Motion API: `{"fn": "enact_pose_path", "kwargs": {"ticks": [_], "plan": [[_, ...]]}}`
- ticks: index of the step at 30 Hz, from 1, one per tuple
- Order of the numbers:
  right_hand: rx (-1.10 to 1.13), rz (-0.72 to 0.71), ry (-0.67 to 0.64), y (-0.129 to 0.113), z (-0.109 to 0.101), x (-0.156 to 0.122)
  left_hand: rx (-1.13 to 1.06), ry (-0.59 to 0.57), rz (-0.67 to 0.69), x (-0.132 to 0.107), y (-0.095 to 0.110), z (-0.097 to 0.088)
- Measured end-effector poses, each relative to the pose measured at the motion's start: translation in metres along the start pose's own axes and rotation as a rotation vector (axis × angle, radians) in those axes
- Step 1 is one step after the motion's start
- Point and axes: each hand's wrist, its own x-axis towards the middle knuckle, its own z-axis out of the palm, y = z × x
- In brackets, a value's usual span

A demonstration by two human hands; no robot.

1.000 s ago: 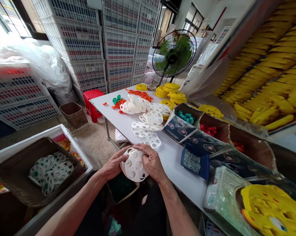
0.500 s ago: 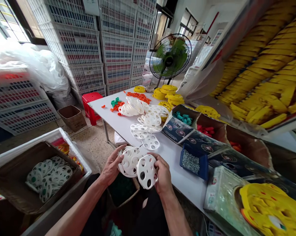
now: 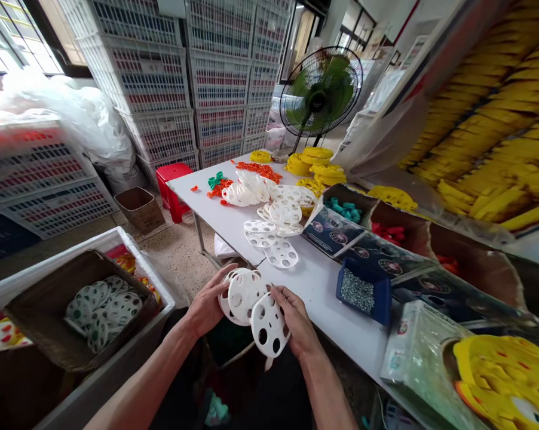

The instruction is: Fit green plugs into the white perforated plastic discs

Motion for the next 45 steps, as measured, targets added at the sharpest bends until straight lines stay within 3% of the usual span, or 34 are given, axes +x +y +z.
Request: {"fn": "enact_pose_path", "kwargs": {"ticks": [8, 15, 23, 28, 33, 38, 45], "plan": [[0.031, 0.129, -0.183, -0.004, -0.016, 0.0, -0.004, 0.046, -0.105, 0.001, -0.006, -0.016], [-0.287, 0.086, -0.357, -0.025, -0.014, -0.004, 0.081, -0.067, -0.194, -0.002, 0.002, -0.018], [-0.514, -0.063, -0.256, -0.029, -0.001, -0.005, 0.165, -0.118, -0.148, -0.009, 0.002, -0.015], [-0.309, -0.077, -0.153, -0.018, -0.003, -0.003, 0.266, -0.056, -0.028, -0.006, -0.003, -0.02], [-0.271, -0.23, -0.043, -0.006, 0.005, -0.001, 0.361, -0.055, 0.007, -0.005, -0.004, -0.02], [-0.458, -0.352, -0.034, -0.002, 0.018, 0.0, 0.364, -0.115, -0.023, -0.006, -0.005, -0.013], [-0.777, -0.703, 0.04, 0.005, 0.029, 0.0, 0.327, -0.135, -0.025, -0.01, -0.005, -0.006]]}}
